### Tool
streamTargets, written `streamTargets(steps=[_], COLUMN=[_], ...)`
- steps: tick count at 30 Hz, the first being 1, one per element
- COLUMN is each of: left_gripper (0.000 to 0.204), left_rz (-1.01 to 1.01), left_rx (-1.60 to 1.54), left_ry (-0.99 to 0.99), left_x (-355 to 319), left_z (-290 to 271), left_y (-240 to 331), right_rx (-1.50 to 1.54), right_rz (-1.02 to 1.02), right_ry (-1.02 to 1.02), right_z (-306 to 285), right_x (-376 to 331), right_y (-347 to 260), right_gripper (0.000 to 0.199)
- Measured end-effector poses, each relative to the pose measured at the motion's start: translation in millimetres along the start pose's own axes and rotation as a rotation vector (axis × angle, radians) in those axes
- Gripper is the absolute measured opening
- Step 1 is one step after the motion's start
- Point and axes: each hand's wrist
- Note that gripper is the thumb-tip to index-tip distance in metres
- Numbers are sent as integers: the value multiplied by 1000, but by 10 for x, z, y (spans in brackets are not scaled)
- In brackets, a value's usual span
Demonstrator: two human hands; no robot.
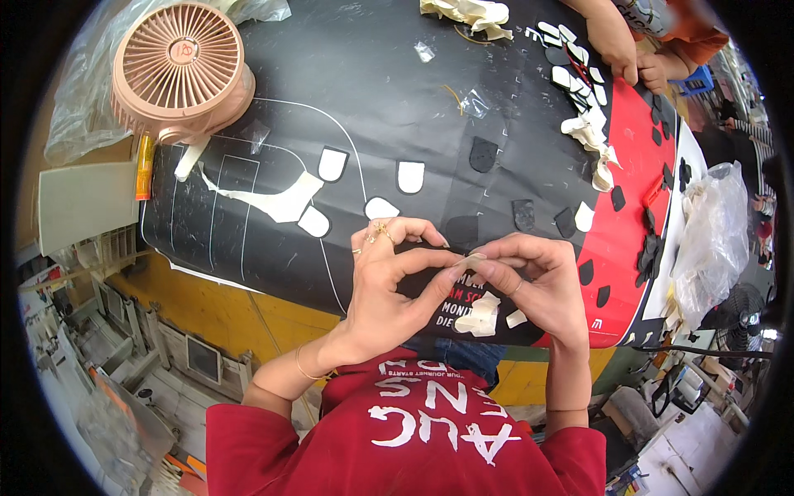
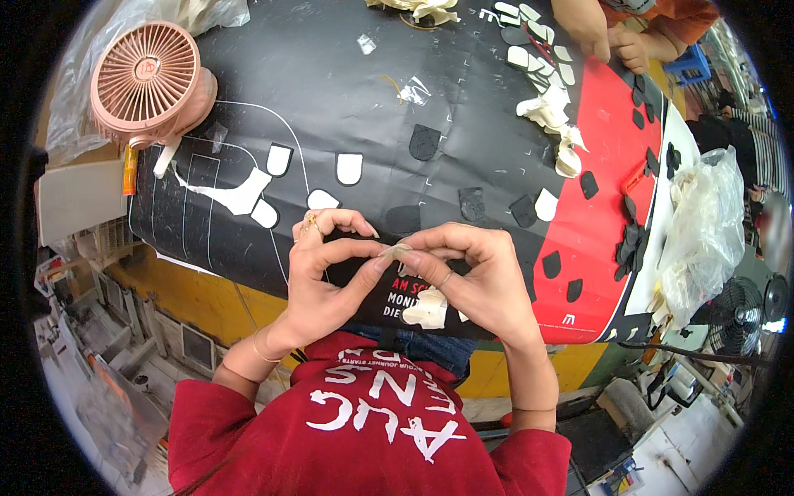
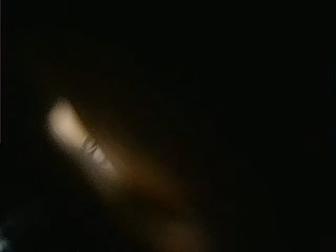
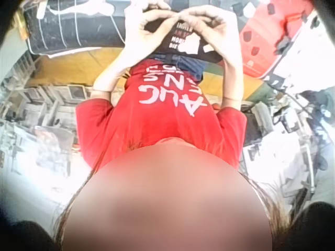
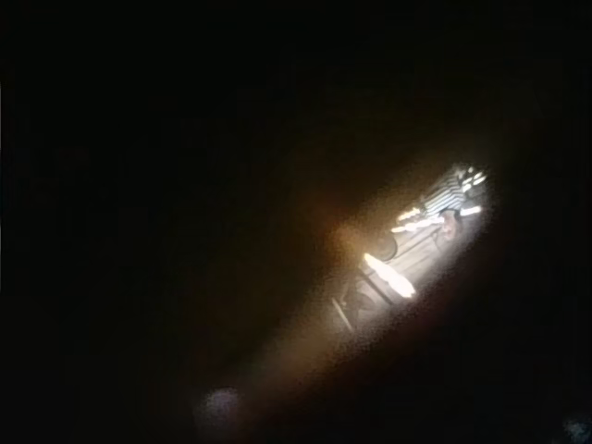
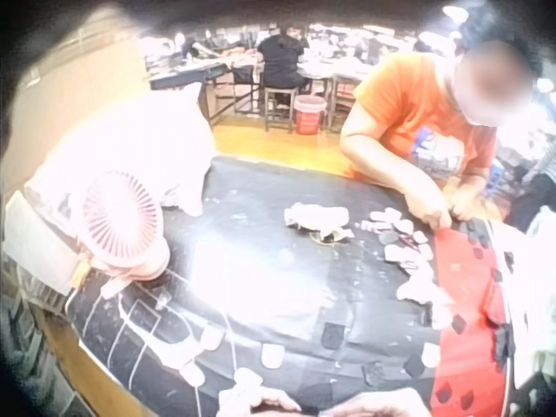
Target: The person picks small black and white foam pieces from a table and places them onto a large black and red surface, arranging them in rows. The person handles the pieces one at a time, occasionally adjusting their positions.
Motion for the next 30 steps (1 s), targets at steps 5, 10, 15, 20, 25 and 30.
streamTargets(steps=[5,10,15,20,25,30], left_gripper=[20,32,36,35,40,40], left_rz=[80,223,298,338,331,342], left_rx=[258,623,728,822,804,843], left_ry=[36,80,60,45,50,43], left_x=[-55,-64,-105,-135,-139,-138], left_z=[22,28,78,91,104,115], left_y=[-62,-160,-237,-274,-268,-266], right_rx=[-238,-357,-345,-387,-409,-359], right_rz=[-15,71,139,153,176,169], right_ry=[14,216,220,225,199,156], right_z=[10,123,209,193,173,147], right_x=[64,162,151,187,215,227], right_y=[70,107,91,64,34,18], right_gripper=[14,16,17,17,15,15])
Point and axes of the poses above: each hand's wrist, its own x-axis towards the middle knuckle, its own z-axis out of the palm, y = z × x, and after that the axes turned 11 degrees about -x, right-handed
